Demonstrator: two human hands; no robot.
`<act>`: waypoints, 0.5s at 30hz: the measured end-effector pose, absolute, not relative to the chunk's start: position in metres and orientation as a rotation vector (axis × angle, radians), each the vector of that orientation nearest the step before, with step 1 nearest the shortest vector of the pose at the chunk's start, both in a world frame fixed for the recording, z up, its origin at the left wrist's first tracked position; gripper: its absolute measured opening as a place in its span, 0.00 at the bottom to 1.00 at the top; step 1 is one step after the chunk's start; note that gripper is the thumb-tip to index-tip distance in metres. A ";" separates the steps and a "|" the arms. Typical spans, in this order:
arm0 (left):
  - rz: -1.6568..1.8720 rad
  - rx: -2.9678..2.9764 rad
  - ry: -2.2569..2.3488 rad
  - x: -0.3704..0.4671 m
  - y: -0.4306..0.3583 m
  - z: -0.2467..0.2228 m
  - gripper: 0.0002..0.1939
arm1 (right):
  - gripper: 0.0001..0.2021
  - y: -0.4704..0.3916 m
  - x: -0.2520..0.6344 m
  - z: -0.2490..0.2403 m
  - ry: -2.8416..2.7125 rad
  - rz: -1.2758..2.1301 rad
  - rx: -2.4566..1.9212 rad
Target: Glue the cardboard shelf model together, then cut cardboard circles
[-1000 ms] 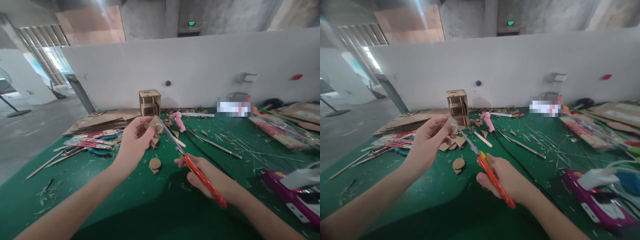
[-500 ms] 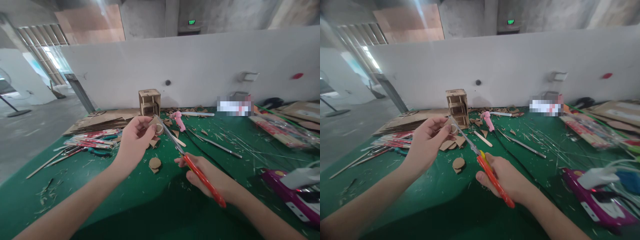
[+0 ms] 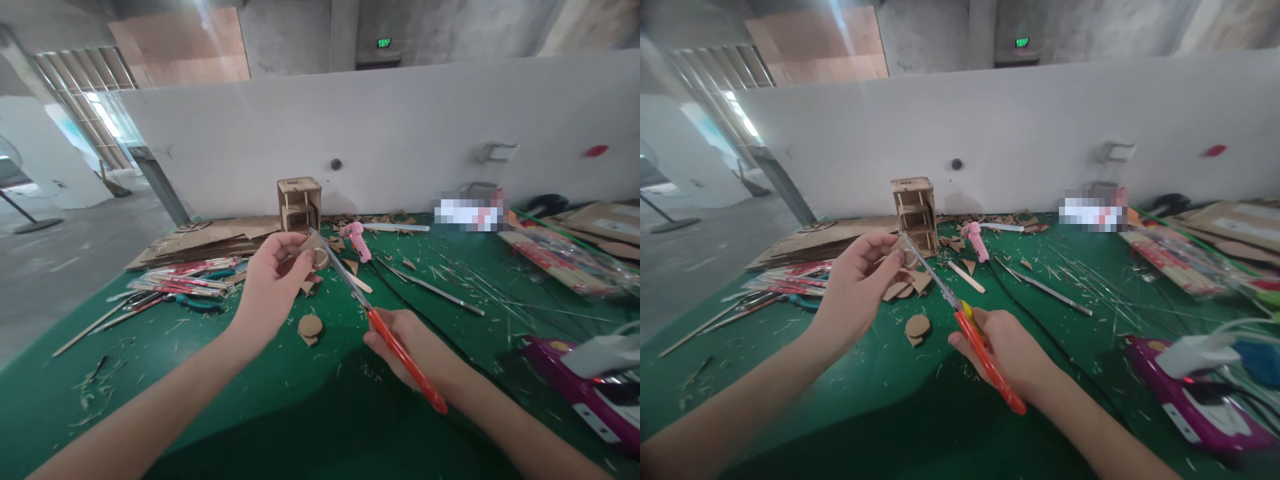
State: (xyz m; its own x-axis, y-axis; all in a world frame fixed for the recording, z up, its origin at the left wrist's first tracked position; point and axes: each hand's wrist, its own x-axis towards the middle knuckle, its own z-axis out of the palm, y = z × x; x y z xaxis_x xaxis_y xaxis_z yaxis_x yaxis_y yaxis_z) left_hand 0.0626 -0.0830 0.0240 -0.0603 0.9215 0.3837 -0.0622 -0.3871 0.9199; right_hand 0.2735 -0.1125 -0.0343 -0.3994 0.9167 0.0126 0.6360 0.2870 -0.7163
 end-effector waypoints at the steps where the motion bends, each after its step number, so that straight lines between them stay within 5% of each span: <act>1: 1.557 1.367 0.954 0.063 -0.083 0.024 0.12 | 0.16 -0.113 0.273 -0.034 -2.131 0.877 -1.392; 15: 1.329 1.059 0.808 0.069 -0.081 0.022 0.09 | 0.20 -0.113 0.267 -0.031 -2.063 0.739 -1.532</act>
